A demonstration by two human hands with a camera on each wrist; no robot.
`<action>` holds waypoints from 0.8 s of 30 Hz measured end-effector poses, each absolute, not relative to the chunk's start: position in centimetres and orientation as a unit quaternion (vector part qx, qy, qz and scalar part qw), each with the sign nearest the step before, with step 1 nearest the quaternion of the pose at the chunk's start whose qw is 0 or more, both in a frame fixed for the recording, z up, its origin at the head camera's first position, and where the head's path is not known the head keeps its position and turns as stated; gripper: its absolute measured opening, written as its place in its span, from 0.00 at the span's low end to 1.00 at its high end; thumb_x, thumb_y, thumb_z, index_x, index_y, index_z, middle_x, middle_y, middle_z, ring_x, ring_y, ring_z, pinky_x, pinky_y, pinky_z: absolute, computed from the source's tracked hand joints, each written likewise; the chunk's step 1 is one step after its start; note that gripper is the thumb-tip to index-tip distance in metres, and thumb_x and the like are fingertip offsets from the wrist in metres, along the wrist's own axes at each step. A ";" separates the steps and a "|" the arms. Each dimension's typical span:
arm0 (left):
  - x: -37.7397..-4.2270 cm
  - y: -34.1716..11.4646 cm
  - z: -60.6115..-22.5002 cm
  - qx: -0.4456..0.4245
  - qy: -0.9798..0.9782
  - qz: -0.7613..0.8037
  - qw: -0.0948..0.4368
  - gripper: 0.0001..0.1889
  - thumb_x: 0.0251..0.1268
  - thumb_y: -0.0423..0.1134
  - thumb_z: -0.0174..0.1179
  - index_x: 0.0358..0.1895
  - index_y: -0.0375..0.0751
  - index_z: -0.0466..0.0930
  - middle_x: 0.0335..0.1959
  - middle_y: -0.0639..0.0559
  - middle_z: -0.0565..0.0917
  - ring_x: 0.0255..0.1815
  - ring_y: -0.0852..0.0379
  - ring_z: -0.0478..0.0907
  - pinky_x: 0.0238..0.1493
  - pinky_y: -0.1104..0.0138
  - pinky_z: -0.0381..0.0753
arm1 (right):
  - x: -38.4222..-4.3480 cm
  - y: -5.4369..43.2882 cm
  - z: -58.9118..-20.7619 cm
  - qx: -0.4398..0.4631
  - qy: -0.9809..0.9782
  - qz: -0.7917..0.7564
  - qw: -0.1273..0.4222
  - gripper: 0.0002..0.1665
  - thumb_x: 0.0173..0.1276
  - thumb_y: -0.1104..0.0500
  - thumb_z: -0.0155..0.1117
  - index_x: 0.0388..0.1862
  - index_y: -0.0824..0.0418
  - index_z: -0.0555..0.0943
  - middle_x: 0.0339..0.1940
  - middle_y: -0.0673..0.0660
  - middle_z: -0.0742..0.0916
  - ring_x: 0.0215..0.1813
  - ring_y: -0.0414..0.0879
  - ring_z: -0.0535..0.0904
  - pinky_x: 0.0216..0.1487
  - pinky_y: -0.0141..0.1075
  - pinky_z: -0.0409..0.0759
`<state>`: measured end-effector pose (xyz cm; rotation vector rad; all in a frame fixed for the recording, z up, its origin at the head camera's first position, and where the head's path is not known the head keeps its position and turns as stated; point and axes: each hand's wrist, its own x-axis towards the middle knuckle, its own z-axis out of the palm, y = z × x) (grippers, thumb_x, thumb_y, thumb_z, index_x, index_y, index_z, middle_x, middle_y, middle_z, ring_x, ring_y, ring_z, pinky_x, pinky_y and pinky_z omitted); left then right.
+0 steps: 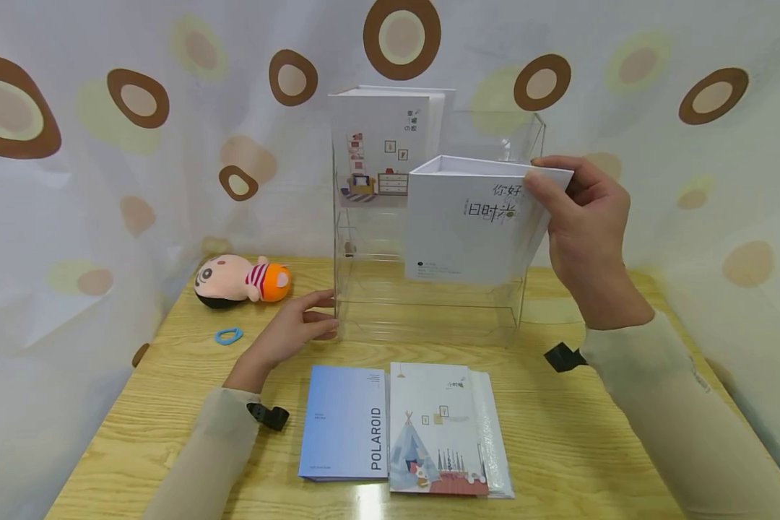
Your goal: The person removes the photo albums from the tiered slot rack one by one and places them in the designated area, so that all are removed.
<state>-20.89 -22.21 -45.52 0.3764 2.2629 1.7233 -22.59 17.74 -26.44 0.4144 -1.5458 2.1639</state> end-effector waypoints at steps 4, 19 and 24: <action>-20.9 -22.2 -45.6 0.130 0.778 0.598 0.139 0.35 0.86 0.30 0.62 0.89 0.33 0.61 0.83 0.27 0.70 0.76 0.26 0.80 0.65 0.54 0.94 | -21.5 18.6 -26.9 0.145 -0.565 0.780 0.225 0.13 0.70 0.73 0.79 0.52 0.74 0.90 0.36 0.59 0.90 0.40 0.49 0.91 0.49 0.33 0.97; -20.9 -21.9 -45.5 0.135 0.777 0.598 0.142 0.35 0.86 0.30 0.61 0.89 0.33 0.60 0.83 0.26 0.70 0.76 0.25 0.79 0.65 0.55 0.94 | -17.5 23.4 -30.6 0.070 -0.624 0.751 0.206 0.11 0.72 0.72 0.78 0.51 0.71 0.90 0.36 0.54 0.92 0.37 0.43 0.89 0.37 0.23 0.89; -20.9 -22.1 -45.6 0.128 0.779 0.597 0.141 0.35 0.86 0.31 0.62 0.89 0.33 0.60 0.84 0.26 0.69 0.76 0.26 0.80 0.66 0.52 0.94 | -16.4 24.9 -31.6 0.062 -0.652 0.730 0.195 0.11 0.72 0.71 0.79 0.51 0.68 0.91 0.35 0.52 0.94 0.35 0.40 0.87 0.32 0.22 0.83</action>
